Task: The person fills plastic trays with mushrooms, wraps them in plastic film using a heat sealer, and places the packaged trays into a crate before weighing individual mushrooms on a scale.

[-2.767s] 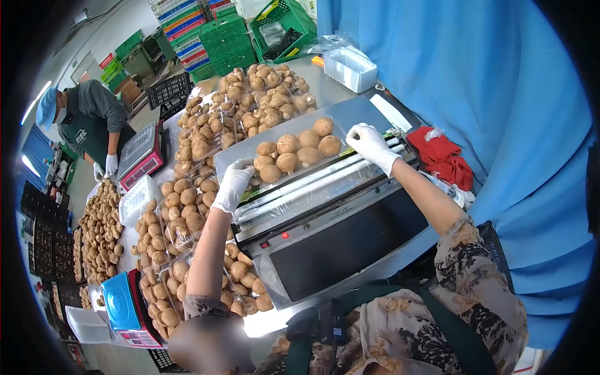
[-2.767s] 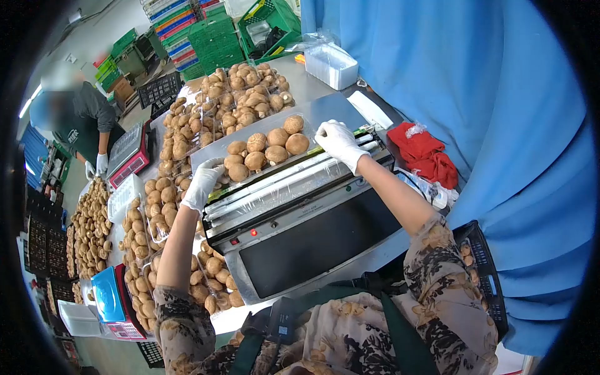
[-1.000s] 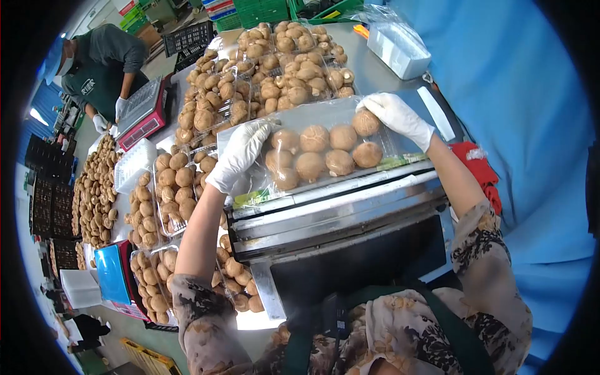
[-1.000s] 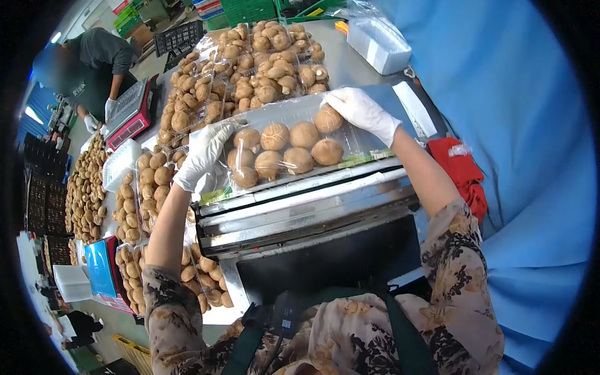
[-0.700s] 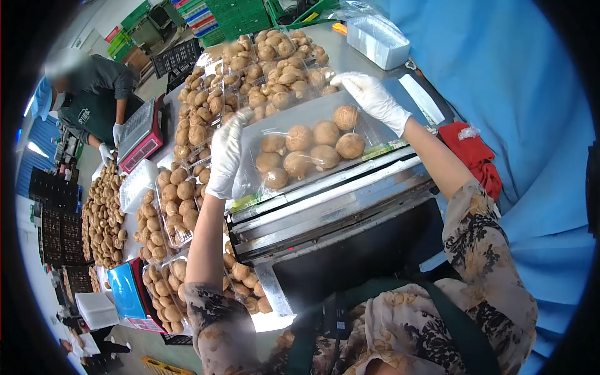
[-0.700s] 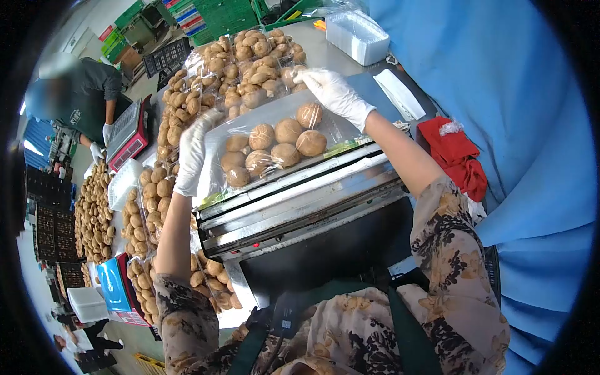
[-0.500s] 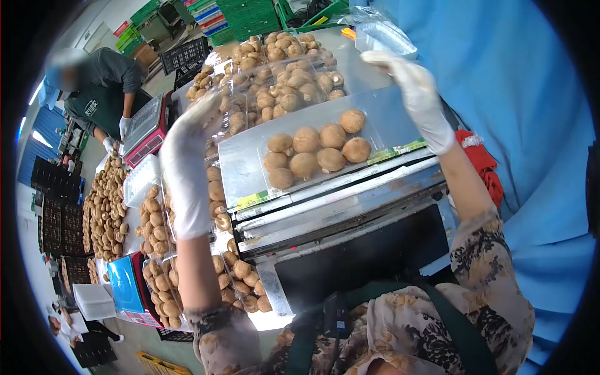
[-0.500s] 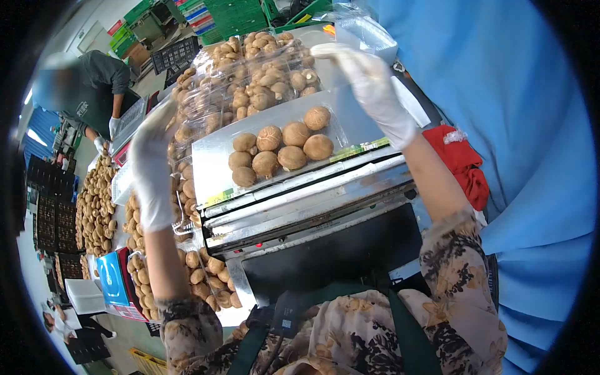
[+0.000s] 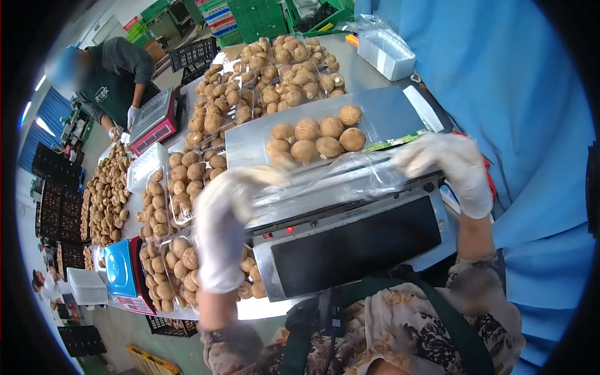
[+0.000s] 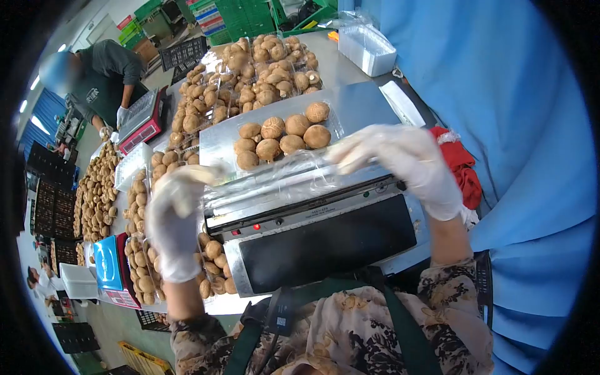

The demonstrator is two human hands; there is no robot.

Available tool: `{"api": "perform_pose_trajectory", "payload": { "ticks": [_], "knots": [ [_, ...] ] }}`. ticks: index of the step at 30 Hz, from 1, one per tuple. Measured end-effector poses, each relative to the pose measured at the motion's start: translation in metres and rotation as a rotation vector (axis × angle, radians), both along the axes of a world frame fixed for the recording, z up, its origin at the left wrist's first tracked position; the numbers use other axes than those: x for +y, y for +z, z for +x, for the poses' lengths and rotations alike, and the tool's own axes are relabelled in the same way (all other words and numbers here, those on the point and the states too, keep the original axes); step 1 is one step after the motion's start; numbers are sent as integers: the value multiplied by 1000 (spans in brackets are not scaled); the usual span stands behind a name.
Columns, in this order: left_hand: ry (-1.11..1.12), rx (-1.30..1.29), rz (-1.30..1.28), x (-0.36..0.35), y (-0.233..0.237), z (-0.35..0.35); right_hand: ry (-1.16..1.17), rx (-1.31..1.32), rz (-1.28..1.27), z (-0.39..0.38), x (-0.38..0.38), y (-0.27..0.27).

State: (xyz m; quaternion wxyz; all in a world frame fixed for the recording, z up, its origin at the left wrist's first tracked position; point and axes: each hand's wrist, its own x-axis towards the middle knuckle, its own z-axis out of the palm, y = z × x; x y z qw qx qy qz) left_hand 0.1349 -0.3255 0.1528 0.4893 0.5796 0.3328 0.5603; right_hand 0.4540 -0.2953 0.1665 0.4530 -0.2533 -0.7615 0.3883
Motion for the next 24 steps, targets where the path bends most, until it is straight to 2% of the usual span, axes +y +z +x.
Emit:
{"api": "perform_pose_trajectory", "payload": {
  "ticks": [1, 2, 3, 4, 5, 6, 8, 10, 12, 14, 16, 17, 18, 20, 22, 23, 24],
  "knots": [
    [-39, -9, -45, 12, -16, 12, 111, -25, -56, -6, 2, 1],
    [32, 38, -174, 4, 1, 50, 151, -64, -10, -14, 3, -6],
    [-26, 183, -218, 6, 1, 62, 177, -72, 12, -22, 3, -9],
    [-27, 247, -183, 4, -7, 73, 204, -82, 30, -27, 2, -13],
    [-103, 52, -160, 5, -17, 91, 174, -55, 38, -28, -2, -20],
    [-187, -13, -112, 4, -21, 95, 145, -28, 50, -29, -3, -23],
    [-273, 78, -3, 7, -29, 90, 174, -75, 19, -20, -6, -13],
    [-176, 402, 92, -3, -23, 88, 162, -59, -86, -17, -17, -8],
    [-64, 474, 65, -15, -26, 93, 192, -131, -84, -11, -23, -5],
    [-76, 512, 80, -16, -32, 93, 188, -193, -17, -1, -29, -5],
    [-135, 653, -31, -24, -9, 94, 302, -151, -88, 5, -29, -11],
    [-227, 735, 21, -23, -16, 95, 345, -150, -108, 6, -30, -11],
    [-151, 592, 211, -25, -29, 105, 386, -148, -128, 7, -31, -10],
    [-171, 702, 364, -23, -47, 104, 537, -231, -139, 10, -25, 1],
    [-132, 722, 348, -27, -42, 102, 769, -292, -164, 32, -4, 11],
    [-113, 732, 339, -28, -41, 101, 850, -68, -207, 45, 18, -5],
    [-115, 725, 347, -28, -41, 101, 532, 4, -229, 41, 13, 0]
  ]
}}
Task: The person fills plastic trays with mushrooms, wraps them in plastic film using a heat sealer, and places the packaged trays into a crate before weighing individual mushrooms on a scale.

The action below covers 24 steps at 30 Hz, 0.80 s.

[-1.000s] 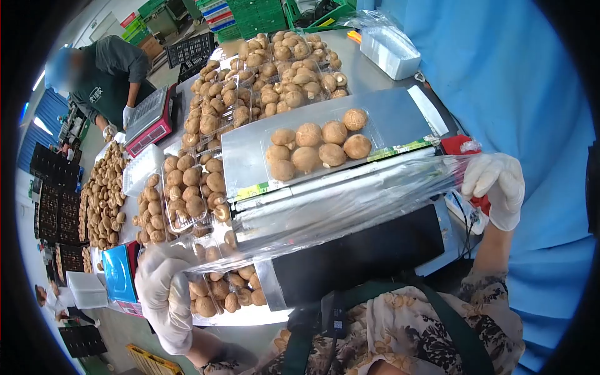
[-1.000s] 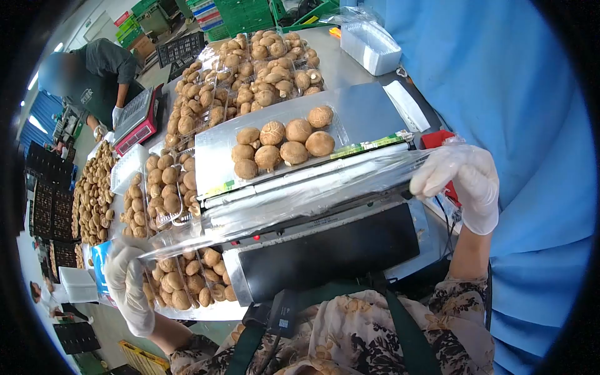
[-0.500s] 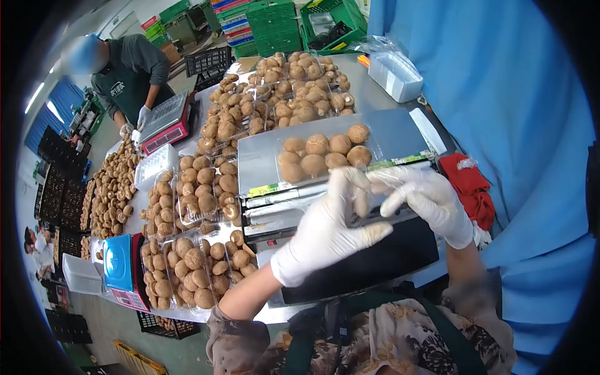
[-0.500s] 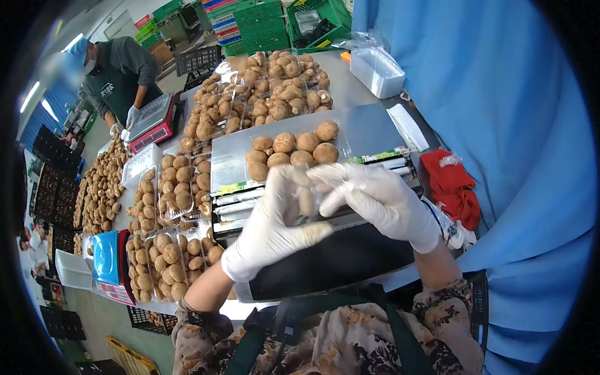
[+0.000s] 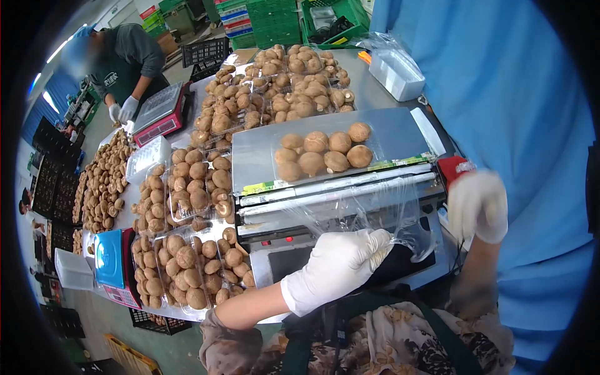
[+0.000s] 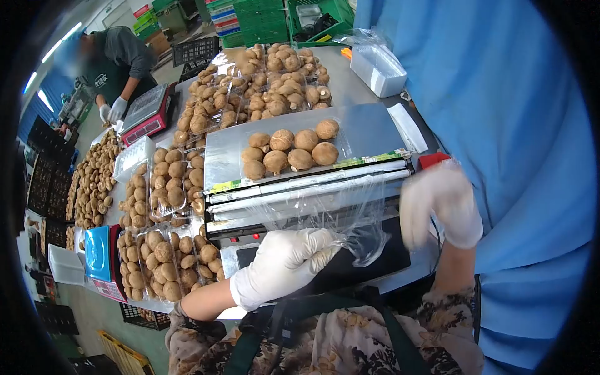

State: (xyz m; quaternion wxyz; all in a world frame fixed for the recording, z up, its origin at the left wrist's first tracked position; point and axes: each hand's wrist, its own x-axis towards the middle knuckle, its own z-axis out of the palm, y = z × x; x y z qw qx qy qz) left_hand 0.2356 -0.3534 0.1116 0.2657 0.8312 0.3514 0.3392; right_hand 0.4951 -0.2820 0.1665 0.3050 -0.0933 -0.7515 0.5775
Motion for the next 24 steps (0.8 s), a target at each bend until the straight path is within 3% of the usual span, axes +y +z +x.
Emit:
{"api": "perform_pose_trajectory", "payload": {
  "ticks": [1, 2, 3, 7, 10, 13, 19, 24],
  "knots": [
    [-7, -6, 5, -1, -1, 0, -317, 17, -56, -11, -6, 10],
    [-15, -10, 15, 0, -1, 0, -625, -272, 133, -34, 3, 16],
    [-13, -5, -1, 0, 0, 0, -631, -383, 130, -55, 21, 6],
    [8, -2, -49, 1, 5, 1, -596, -619, 844, -134, 74, -41],
    [28, -26, -25, 1, 3, 1, -483, -776, 1051, -164, 105, -70],
    [39, -4, 2, 2, 4, -2, -378, -909, 1131, -174, 116, -82],
    [21, 3, 28, 5, 2, -4, -250, -837, 1113, -171, 121, -82],
    [19, -6, 27, 5, 4, -5, -172, -593, 1094, -166, 127, -87]
  ]
}}
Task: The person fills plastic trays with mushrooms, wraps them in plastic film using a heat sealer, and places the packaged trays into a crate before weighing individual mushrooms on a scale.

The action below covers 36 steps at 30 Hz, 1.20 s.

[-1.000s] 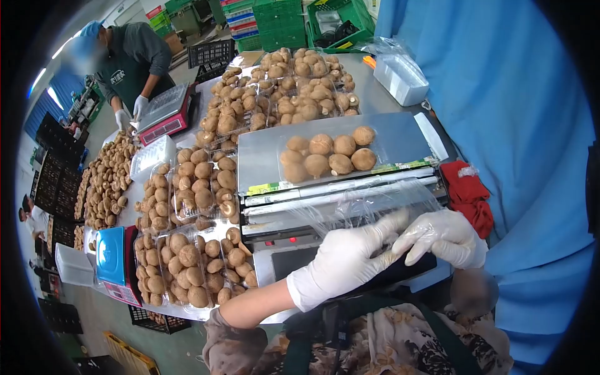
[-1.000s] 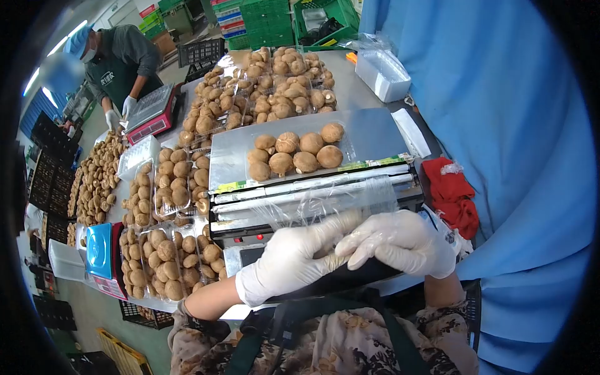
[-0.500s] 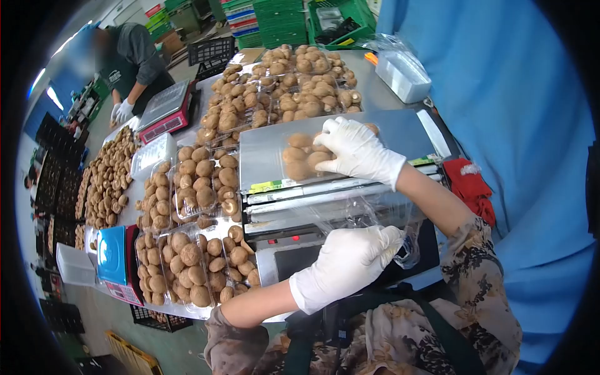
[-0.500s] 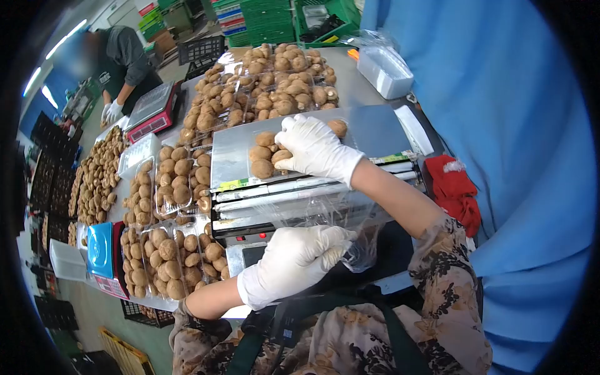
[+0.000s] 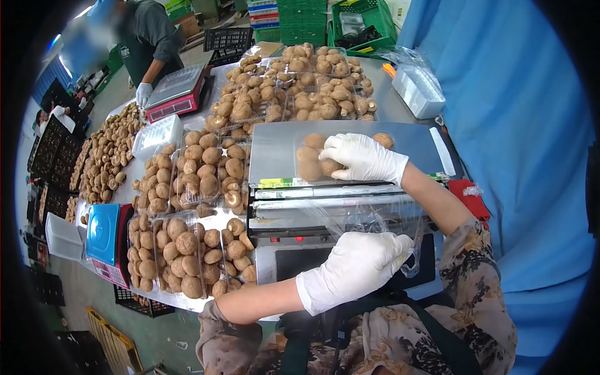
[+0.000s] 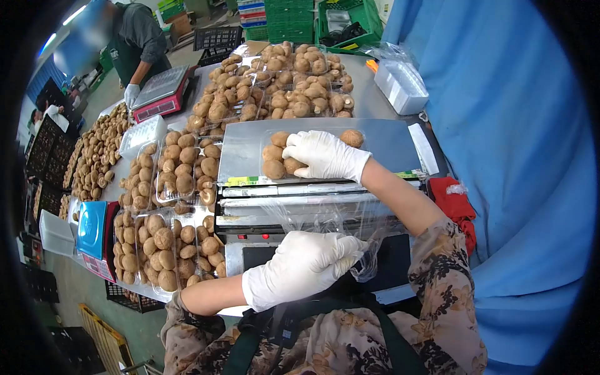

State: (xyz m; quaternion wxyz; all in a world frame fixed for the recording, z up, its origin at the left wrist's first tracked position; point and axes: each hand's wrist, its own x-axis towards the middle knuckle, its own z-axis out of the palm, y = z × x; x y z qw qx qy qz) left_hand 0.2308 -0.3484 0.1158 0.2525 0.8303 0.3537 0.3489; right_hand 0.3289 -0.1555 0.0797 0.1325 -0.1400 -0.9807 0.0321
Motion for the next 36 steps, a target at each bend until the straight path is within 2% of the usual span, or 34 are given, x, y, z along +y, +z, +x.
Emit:
{"api": "perform_pose_trajectory", "payload": {
  "ticks": [4, 7, 10, 17, 19, 22, 23, 24, 25, 27, 28, 29, 30, 32, 35, 36],
  "knots": [
    [-1, 2, 8, 0, 0, 0, 98, 11, 10, -1, 3, -3],
    [-5, -6, 17, 1, -1, 0, 6, 86, 45, 4, -2, -1],
    [-4, -8, 3, 0, 0, 1, -129, 6, 130, 4, -4, -5],
    [2, 63, -13, 1, 1, -1, -108, 109, -13, 10, -7, -7],
    [13, 3, 12, 2, 2, -1, -137, 198, -98, 19, -17, 13],
    [9, -29, -21, 2, 4, 1, -395, 419, -592, 62, -49, 51],
    [6, -5, -26, 1, 6, 2, -438, 504, -535, 79, -64, 59],
    [11, 23, -27, 0, 9, 1, -574, 532, -630, 96, -82, 65],
    [7, 27, -29, -1, 10, 2, -667, 506, -791, 118, -96, 63],
    [22, 37, -27, -2, 12, 2, -695, 422, -1186, 153, -132, 57],
    [18, 45, -26, -2, 13, 3, -716, 381, -1259, 158, -145, 42],
    [13, 58, -26, -3, 13, 3, -689, 329, -1325, 161, -156, 31],
    [5, 73, -26, -3, 13, 4, -644, 374, -1508, 158, -166, 15],
    [-12, 96, -37, -5, 8, 3, -533, 707, -1903, 137, -188, -2],
    [-8, 106, -6, -7, 6, 4, -439, 1032, -2151, 114, -199, -8],
    [10, 108, 10, -9, 8, 2, -332, 1014, -2115, 116, -199, -9]
  ]
}}
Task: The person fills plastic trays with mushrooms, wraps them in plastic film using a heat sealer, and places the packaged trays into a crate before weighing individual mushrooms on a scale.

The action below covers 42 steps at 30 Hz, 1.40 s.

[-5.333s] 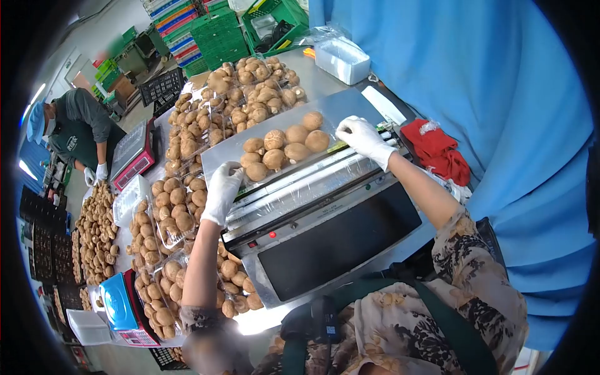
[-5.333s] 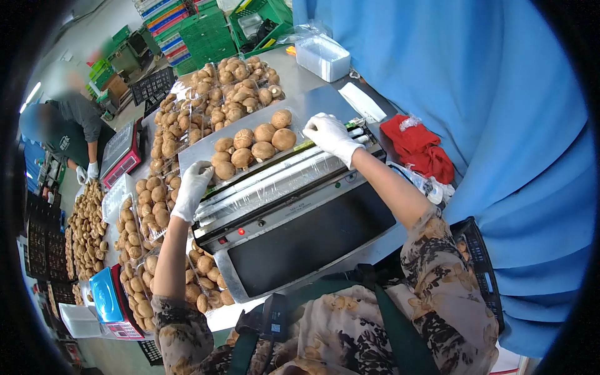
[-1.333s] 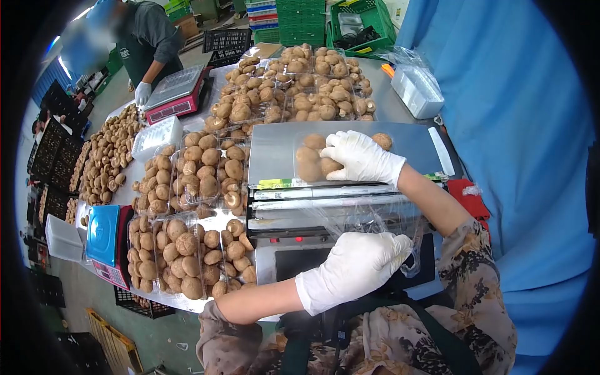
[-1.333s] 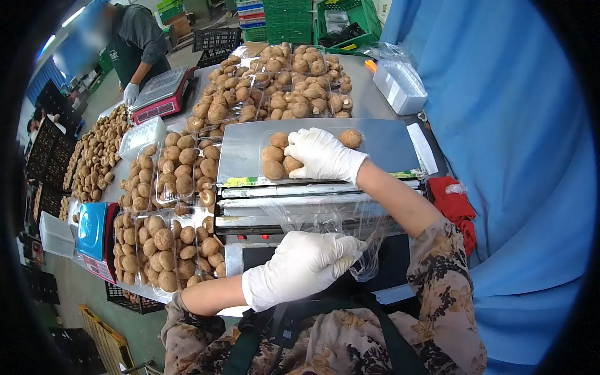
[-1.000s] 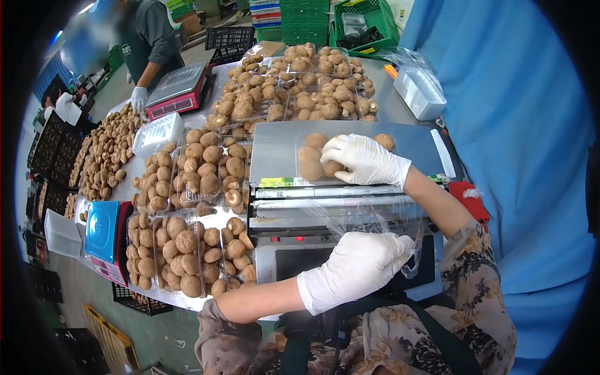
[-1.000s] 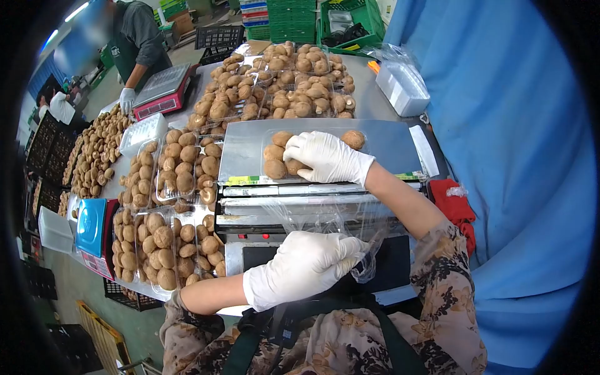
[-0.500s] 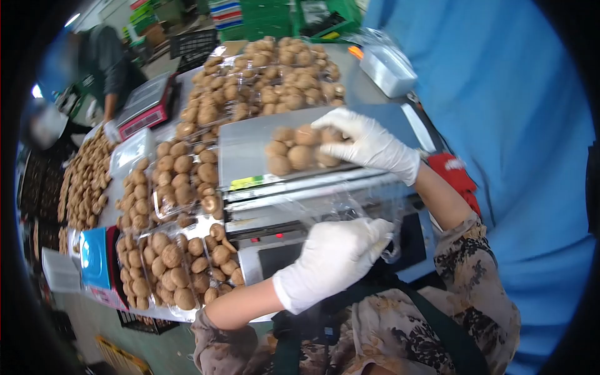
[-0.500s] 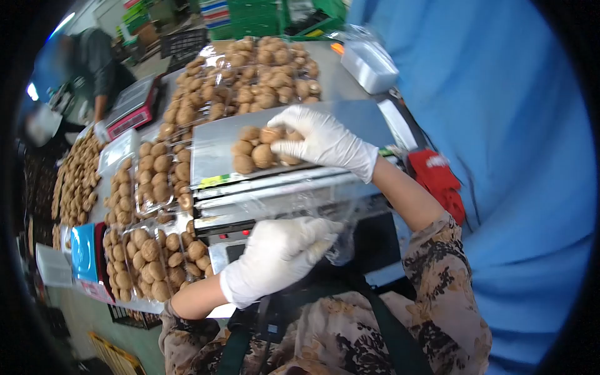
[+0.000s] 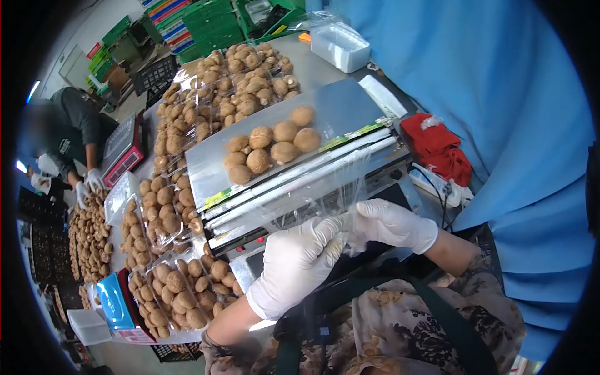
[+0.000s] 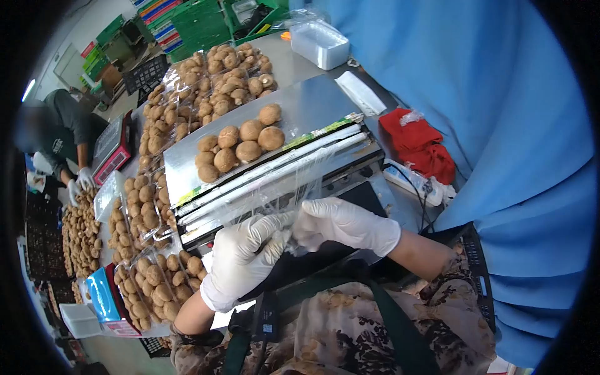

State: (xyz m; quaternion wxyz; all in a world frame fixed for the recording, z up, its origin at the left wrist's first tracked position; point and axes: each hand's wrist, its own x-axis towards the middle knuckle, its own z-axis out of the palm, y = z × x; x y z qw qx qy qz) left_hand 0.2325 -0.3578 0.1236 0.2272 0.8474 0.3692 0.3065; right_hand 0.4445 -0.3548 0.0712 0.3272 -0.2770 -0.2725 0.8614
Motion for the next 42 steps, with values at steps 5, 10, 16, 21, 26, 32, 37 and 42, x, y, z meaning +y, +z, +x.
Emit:
{"api": "perform_pose_trajectory", "payload": {
  "ticks": [5, 10, 16, 21, 26, 32, 37, 42],
  "knots": [
    [337, -216, -216, -31, 9, -50, 65, 92, 176, 33, 4, 12],
    [570, -717, -449, -62, -34, -72, 103, -64, 291, 50, -8, 16],
    [683, -1076, -594, -74, -78, -56, 78, -43, 319, 49, -13, 12],
    [734, -1148, -1060, -79, -85, -57, 64, 15, 330, 51, -14, 12],
    [287, -1055, -1398, -73, -88, -92, 53, 121, 353, 57, -11, 12],
    [462, -1065, -1054, -75, -58, -105, 108, 110, 310, 63, -12, 17],
    [-128, -1231, -1446, -84, -64, -98, 168, 115, 473, 65, -2, 33],
    [221, -1181, -605, -27, 7, -115, -162, 203, 985, 43, 55, 57]
  ]
}}
